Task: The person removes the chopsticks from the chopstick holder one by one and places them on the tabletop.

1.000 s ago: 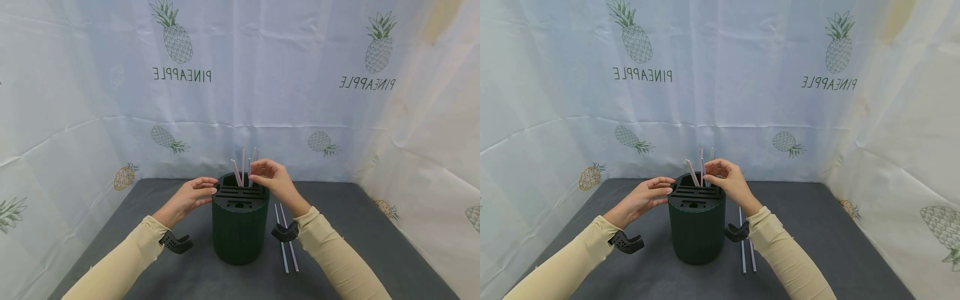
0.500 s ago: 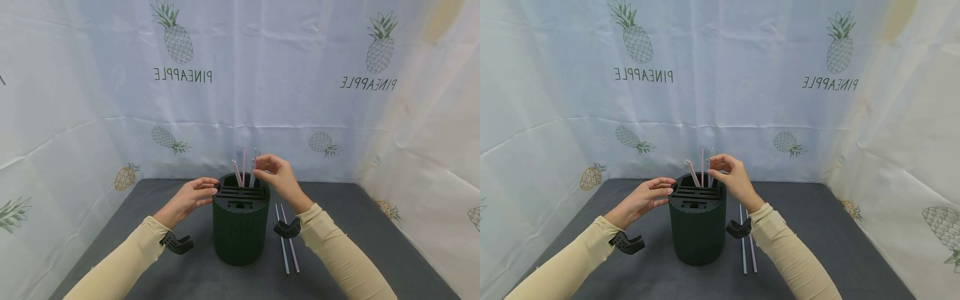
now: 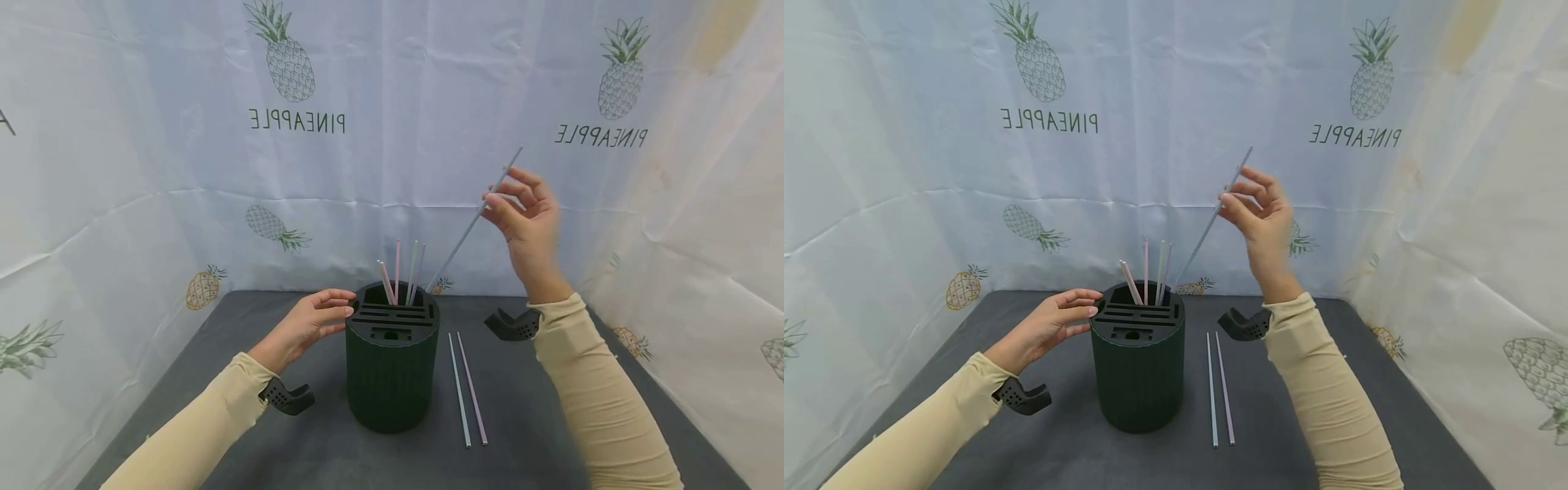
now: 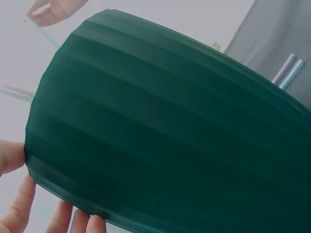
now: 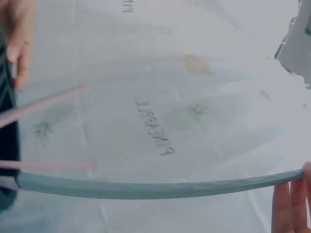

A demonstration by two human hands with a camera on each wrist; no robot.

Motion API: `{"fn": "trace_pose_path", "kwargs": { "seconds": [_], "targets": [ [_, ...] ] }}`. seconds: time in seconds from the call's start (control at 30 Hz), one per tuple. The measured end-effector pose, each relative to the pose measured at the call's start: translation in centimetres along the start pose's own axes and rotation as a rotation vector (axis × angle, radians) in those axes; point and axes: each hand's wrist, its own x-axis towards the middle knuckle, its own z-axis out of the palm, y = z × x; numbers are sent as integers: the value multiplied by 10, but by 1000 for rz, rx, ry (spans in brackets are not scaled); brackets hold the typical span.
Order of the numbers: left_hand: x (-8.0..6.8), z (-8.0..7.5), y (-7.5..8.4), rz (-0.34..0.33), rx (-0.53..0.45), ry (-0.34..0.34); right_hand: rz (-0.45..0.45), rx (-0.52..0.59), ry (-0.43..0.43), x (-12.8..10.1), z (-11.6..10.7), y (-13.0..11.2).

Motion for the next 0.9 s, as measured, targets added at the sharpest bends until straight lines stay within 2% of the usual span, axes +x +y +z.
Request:
{"fn": "trace_pose_path", "kwargs": {
  "seconds": [0.17,0.3,0.47,0.67,0.8,0.9],
  "targets": [
    [-2,0,1,0,-4,-2,50,10,49,4,-19,-15],
    [-2,1,1,3,1,-3,171,-97,55,-6,-43,-10],
    [-2,2,1,3,10,3,371,-262,18,-28,-83,18],
    [-3,3,0,6,5,-1,616,-511,-87,-60,-129,61],
    [-3,3,0,7,2,-3,743,-640,-165,-82,-148,86],
    [-3,3,0,9,1,-1,815,-686,-196,-97,-156,103]
  ]
}}
